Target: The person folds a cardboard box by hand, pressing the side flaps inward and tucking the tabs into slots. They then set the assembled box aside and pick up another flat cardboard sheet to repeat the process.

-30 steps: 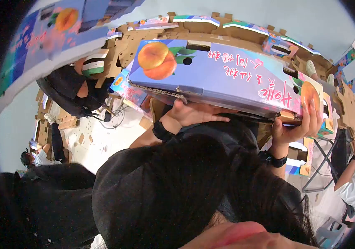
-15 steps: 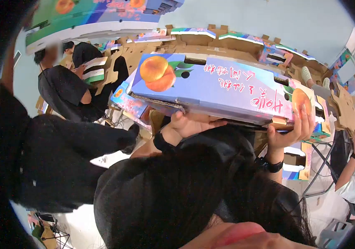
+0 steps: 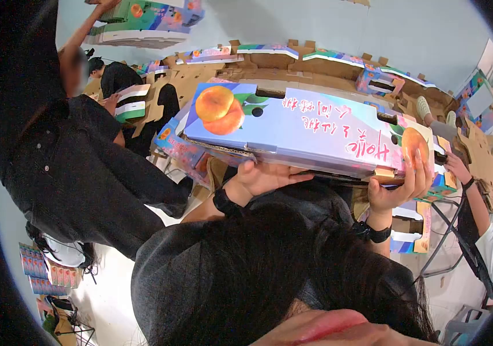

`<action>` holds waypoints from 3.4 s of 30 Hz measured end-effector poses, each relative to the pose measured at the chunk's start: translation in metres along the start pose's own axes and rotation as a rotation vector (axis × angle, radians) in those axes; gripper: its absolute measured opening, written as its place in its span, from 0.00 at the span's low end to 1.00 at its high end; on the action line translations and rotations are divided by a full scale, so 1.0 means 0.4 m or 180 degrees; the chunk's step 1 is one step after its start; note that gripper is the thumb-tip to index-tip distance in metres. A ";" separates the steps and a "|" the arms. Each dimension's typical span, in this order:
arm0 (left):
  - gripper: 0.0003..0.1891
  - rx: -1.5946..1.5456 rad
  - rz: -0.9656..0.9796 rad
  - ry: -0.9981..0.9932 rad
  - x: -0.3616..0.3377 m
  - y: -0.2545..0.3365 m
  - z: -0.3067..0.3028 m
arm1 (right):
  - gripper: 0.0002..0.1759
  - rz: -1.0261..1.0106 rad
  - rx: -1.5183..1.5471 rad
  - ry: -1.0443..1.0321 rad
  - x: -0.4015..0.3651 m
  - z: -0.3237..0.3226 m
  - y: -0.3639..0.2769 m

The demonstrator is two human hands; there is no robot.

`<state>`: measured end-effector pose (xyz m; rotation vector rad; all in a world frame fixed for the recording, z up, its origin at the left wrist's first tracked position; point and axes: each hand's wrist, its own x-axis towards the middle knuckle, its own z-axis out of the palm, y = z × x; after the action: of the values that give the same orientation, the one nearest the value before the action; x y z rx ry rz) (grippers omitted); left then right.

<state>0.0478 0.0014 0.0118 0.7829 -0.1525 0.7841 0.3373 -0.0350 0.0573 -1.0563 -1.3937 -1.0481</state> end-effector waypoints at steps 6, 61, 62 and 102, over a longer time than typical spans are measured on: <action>0.59 -0.0009 0.0032 -0.0102 -0.004 -0.003 -0.006 | 0.42 0.0084 0.0133 0.0016 -0.022 0.009 0.006; 0.28 0.2031 -0.1583 -0.0654 -0.048 0.049 0.015 | 0.56 0.0899 0.0089 -0.1094 0.036 0.036 0.133; 0.28 0.2064 -0.1625 -0.0409 -0.056 0.056 0.010 | 0.56 0.0960 0.0003 -0.1092 0.029 0.033 0.134; 0.40 0.3277 0.1092 0.1800 -0.126 0.121 0.014 | 0.62 0.1096 0.0353 -0.0812 0.067 0.021 0.049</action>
<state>-0.0206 -0.0100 0.0236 1.4759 0.6991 1.4053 0.3530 -0.0207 0.0843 -1.3250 -1.3880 -0.5948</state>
